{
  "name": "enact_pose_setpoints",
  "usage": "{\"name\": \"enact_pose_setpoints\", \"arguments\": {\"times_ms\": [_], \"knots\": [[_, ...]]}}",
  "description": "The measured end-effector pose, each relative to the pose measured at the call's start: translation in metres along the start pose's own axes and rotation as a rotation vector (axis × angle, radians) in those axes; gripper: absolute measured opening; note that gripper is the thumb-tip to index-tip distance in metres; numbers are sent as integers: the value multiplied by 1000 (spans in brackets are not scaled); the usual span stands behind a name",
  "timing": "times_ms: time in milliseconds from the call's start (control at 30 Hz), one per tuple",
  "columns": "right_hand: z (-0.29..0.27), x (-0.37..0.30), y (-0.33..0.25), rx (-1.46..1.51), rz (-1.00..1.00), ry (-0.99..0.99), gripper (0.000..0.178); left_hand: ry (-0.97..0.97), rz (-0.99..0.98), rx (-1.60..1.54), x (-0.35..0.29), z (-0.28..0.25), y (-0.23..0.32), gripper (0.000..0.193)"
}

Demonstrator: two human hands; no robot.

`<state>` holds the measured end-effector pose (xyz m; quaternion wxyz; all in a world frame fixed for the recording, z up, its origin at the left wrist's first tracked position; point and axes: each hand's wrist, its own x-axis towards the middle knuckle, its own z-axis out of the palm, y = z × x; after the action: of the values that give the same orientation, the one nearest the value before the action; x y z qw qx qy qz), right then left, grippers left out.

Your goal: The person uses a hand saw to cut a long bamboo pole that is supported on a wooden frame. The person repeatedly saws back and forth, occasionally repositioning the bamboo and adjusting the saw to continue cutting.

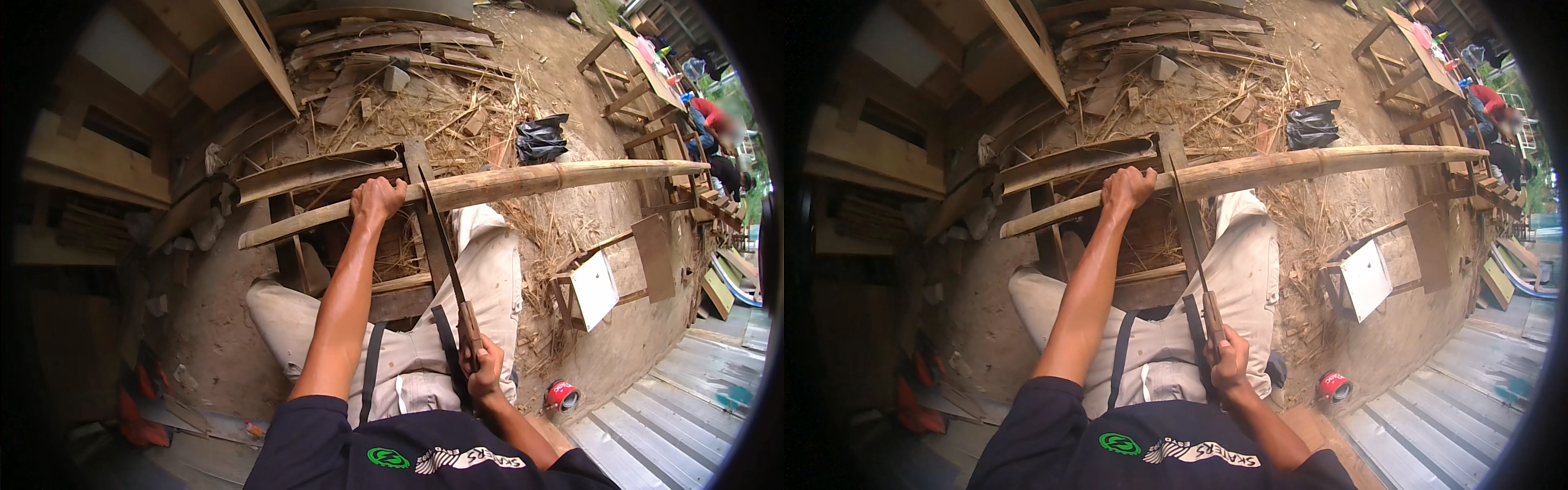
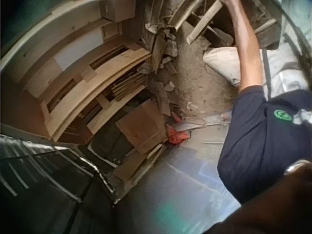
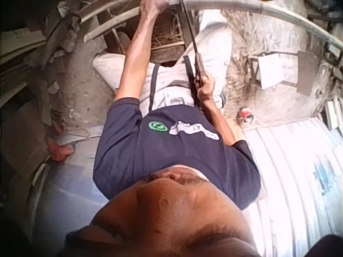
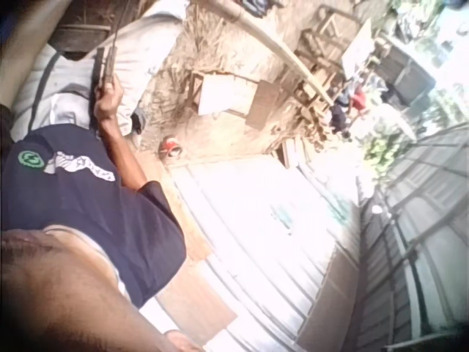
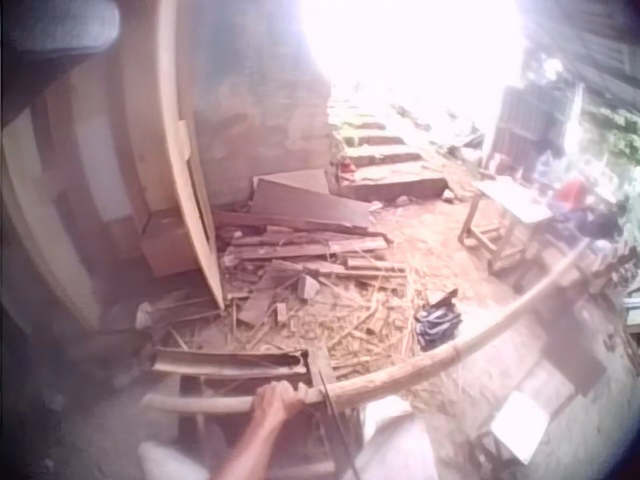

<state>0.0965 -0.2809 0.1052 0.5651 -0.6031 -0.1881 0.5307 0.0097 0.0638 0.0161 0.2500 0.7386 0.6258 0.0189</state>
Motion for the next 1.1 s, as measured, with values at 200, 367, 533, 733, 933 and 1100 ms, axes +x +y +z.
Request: {"name": "enact_pose_setpoints", "arguments": {"times_ms": [200, 367, 533, 733, 933, 1100], "knots": [[9, 59, 14, -154, -106, -80, 32, 28, 3, -8, 0, 2, -2, 56], [6, 13, -9, -70, -82, -25, 42, 7, 27, -16, 1, -4, -1, 55], [27, 49, -21, 47, -10, 43, 48, 59, 22, 1, -13, 13, -4, 53], [26, 167, 27, 215, -216, -45, 32, 524, 299, 19, -44, 48, -20, 26], [-11, 105, 21, 142, -211, -51, 45, 656, 389, -37, -54, 57, -20, 23], [-15, 72, 22, -87, -308, -29, 59, 704, 443, -139, -66, 66, -22, 25]]}}
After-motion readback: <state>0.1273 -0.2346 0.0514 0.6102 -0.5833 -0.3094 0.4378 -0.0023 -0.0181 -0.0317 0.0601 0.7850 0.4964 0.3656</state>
